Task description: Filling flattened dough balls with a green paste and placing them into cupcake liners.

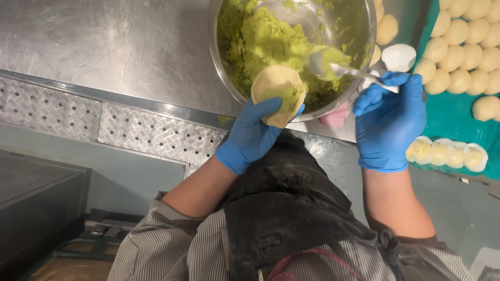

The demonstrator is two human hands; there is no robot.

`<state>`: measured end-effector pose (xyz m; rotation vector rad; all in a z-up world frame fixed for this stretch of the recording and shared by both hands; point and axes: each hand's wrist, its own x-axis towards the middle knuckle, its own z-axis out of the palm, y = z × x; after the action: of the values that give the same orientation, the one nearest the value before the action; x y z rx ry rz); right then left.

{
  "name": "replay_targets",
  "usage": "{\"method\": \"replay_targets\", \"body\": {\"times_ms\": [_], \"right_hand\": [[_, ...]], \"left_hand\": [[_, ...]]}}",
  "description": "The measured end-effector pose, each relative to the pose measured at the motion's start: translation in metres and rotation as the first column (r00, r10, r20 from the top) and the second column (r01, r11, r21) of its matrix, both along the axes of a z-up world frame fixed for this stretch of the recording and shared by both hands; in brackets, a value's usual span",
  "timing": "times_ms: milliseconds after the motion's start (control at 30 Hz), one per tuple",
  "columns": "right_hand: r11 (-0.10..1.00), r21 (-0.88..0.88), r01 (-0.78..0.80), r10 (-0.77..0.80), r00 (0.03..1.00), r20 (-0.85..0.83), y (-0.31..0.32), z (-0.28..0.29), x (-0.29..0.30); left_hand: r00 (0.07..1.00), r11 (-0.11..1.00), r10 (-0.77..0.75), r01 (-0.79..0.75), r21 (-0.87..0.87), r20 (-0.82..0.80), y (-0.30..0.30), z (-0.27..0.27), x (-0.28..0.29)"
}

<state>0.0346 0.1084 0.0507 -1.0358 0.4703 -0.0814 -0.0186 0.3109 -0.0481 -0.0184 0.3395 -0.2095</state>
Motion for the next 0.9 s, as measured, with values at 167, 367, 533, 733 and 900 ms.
{"method": "replay_targets", "body": {"times_ms": [167,367,533,733,900], "right_hand": [[0.998,-0.051,-0.032,0.025,0.991,-0.133,-0.033,-0.067,0.035],[0.679,-0.703,-0.209,0.2,0.975,-0.097,-0.076,-0.149,0.038],[0.383,-0.92,0.077,0.513,0.811,0.282,-0.008,-0.044,-0.023],[0.483,-0.871,0.087,0.591,0.701,0.398,0.011,-0.032,-0.056],[0.243,-0.962,0.127,0.594,0.765,0.251,0.004,-0.021,-0.064]], "left_hand": [[0.998,0.998,-0.003,-0.001,0.061,0.057,0.002,0.001,-0.002],[0.99,0.979,-0.007,-0.022,0.203,0.141,-0.014,-0.029,-0.015],[0.984,0.973,0.012,-0.053,0.224,0.179,-0.035,-0.005,-0.02],[0.996,0.963,-0.025,0.002,0.269,0.082,-0.058,0.039,-0.016],[0.997,0.941,-0.072,0.061,0.333,0.02,-0.068,0.035,-0.019]]}}
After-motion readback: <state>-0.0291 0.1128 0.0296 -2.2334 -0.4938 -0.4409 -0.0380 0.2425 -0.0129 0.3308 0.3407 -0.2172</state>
